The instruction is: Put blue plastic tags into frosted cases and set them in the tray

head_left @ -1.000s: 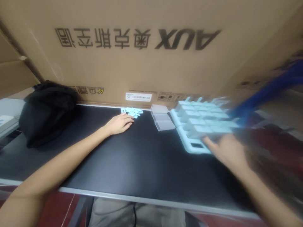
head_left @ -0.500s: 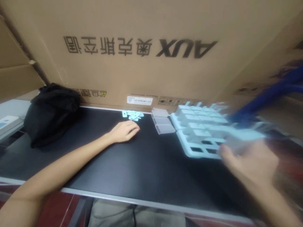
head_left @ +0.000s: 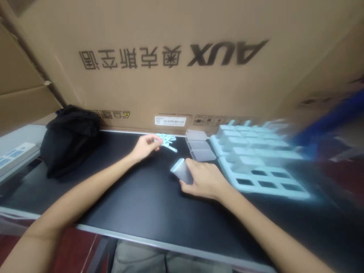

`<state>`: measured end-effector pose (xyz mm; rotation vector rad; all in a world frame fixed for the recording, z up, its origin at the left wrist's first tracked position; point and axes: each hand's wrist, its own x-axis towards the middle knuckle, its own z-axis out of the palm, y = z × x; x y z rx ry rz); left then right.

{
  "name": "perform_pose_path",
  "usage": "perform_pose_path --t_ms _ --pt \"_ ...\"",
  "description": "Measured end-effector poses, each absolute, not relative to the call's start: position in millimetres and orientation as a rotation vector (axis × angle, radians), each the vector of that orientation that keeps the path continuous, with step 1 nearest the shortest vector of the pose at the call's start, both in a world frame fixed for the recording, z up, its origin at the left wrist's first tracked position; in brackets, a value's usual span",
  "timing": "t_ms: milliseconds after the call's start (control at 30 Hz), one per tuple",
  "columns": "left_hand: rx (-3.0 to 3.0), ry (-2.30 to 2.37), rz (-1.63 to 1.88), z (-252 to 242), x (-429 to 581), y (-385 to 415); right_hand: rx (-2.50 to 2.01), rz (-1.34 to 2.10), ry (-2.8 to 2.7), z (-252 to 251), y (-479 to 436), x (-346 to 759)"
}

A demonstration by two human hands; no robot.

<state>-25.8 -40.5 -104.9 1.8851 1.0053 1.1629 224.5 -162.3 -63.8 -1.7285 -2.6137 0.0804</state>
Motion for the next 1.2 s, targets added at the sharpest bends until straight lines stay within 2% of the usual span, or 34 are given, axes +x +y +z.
perform_pose_path --t_ms 233,533,633,767,1000,1200 --pt "2.014 1.289 1.149 -109 -51 14 -1.636 0.222 -2.66 -72 -169 227" --pt "2.36 1.435 1.023 -104 -52 7 -1.623 0.312 -2.631 -71 -168 227" --pt "2.446 1.182 0.934 -96 -41 -24 -1.628 0.318 -2.624 -72 -168 227" --pt "2.25 0.652 0.509 -88 -17 -74 -1.633 0.313 -2.636 -73 -167 226" --pt "1.832 0.675 0.364 -92 -8 -94 -1.653 0.265 -2.688 -73 -169 222" --pt "1.809 0.64 0.225 -86 -18 -81 -1.644 0.21 -2.723 -73 -171 222"
